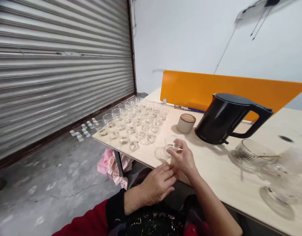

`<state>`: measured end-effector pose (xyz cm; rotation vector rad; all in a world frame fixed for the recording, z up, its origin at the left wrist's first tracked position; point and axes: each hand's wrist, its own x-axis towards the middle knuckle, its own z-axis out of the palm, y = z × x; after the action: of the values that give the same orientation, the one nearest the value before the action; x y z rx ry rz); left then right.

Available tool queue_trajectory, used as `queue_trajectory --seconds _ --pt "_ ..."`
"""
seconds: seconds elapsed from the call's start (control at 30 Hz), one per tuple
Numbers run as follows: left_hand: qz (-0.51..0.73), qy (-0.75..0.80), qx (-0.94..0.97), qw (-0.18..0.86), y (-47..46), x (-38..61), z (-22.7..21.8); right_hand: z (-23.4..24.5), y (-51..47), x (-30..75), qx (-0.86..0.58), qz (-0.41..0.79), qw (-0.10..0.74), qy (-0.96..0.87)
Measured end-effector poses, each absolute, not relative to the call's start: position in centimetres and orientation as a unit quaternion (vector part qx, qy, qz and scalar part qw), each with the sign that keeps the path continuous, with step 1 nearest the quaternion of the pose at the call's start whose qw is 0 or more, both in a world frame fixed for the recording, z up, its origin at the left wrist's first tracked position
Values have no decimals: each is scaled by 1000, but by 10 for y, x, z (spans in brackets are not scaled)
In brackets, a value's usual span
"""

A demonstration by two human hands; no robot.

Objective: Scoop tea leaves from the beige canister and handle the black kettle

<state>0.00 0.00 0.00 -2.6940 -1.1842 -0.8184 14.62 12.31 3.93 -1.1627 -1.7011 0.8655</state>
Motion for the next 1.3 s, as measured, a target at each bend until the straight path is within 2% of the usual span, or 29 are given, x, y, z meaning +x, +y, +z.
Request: queue_trajectory --seconds 0.27,0.6,1.3 --pt "-266 -363 -892 34 -3 -6 7 44 103 91 -397 413 361 -736" --pt "-244 -357 -901 33 2 -7 -10 40 101 70 -361 444 367 -733" --pt "-240 -377 -894 -15 -1 -7 -5 43 99 67 -356 465 356 -728"
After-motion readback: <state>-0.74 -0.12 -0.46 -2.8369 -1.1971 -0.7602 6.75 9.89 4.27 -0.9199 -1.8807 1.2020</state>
